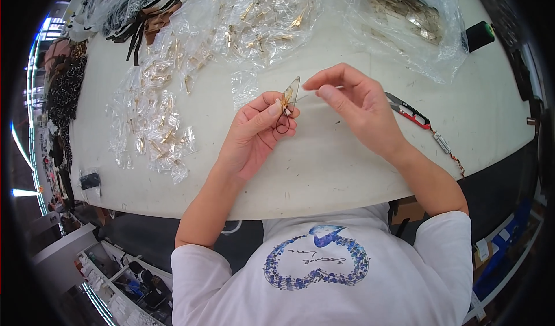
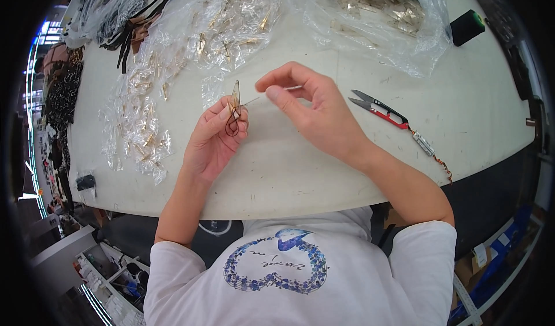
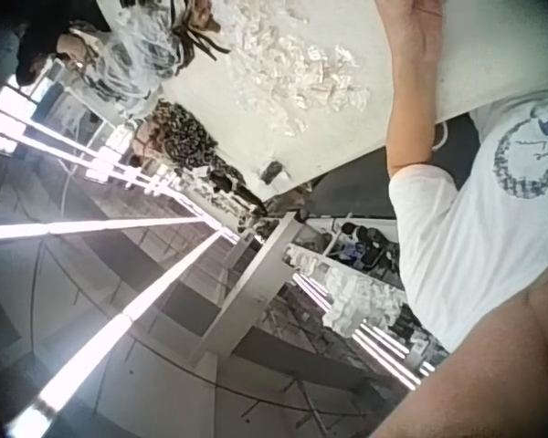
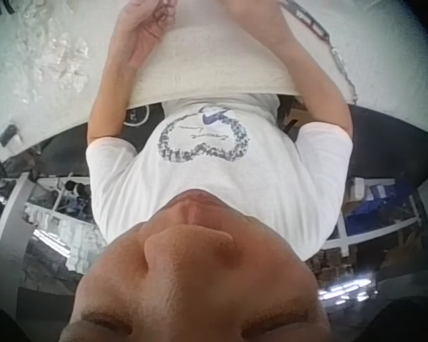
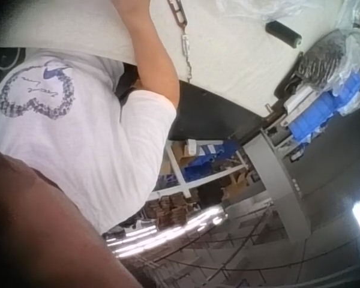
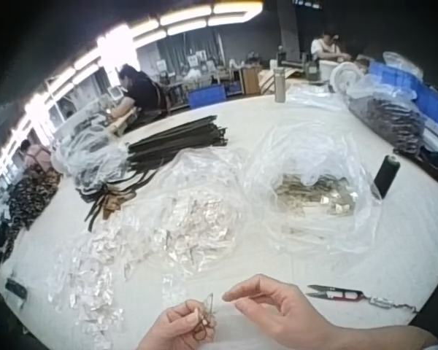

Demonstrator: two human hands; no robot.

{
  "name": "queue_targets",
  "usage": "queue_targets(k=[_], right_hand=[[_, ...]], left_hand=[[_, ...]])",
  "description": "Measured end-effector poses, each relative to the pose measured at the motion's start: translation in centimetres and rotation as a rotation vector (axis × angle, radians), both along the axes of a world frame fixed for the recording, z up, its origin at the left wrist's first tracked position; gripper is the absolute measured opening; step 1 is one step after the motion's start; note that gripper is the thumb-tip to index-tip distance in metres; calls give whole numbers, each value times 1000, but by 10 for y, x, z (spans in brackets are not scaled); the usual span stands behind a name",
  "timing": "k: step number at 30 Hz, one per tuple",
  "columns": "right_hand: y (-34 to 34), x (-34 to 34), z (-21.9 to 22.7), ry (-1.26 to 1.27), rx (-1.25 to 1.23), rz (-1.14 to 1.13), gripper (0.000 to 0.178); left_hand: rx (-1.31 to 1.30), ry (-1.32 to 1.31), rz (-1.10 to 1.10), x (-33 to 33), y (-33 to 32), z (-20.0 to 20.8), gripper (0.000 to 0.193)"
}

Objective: Manually thread a wire through a small plastic and metal components to assemble a decorative or functional item.

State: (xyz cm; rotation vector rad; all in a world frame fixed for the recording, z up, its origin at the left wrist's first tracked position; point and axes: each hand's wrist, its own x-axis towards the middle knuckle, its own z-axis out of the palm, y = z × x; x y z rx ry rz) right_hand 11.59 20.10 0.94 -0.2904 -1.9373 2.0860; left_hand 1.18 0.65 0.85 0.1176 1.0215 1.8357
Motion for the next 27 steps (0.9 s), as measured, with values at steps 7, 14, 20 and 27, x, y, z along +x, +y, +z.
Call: queue_targets(k=[7, 14, 20, 27], right_hand=[[-5, 6, 8, -49, 157, 185, 16], [1, 4, 1, 24, 153, 40, 9], [-4, 0, 2, 97, 38, 21, 12], [-5, 7, 9, 50, 347, 115, 12]], left_hand=[[113, -116, -79, 1, 0, -5, 16], [188, -193, -72, 0, -1, -10, 24], [169, -162, -67, 2, -2, -9, 26], [156, -128, -84, 1, -1, -10, 25]])
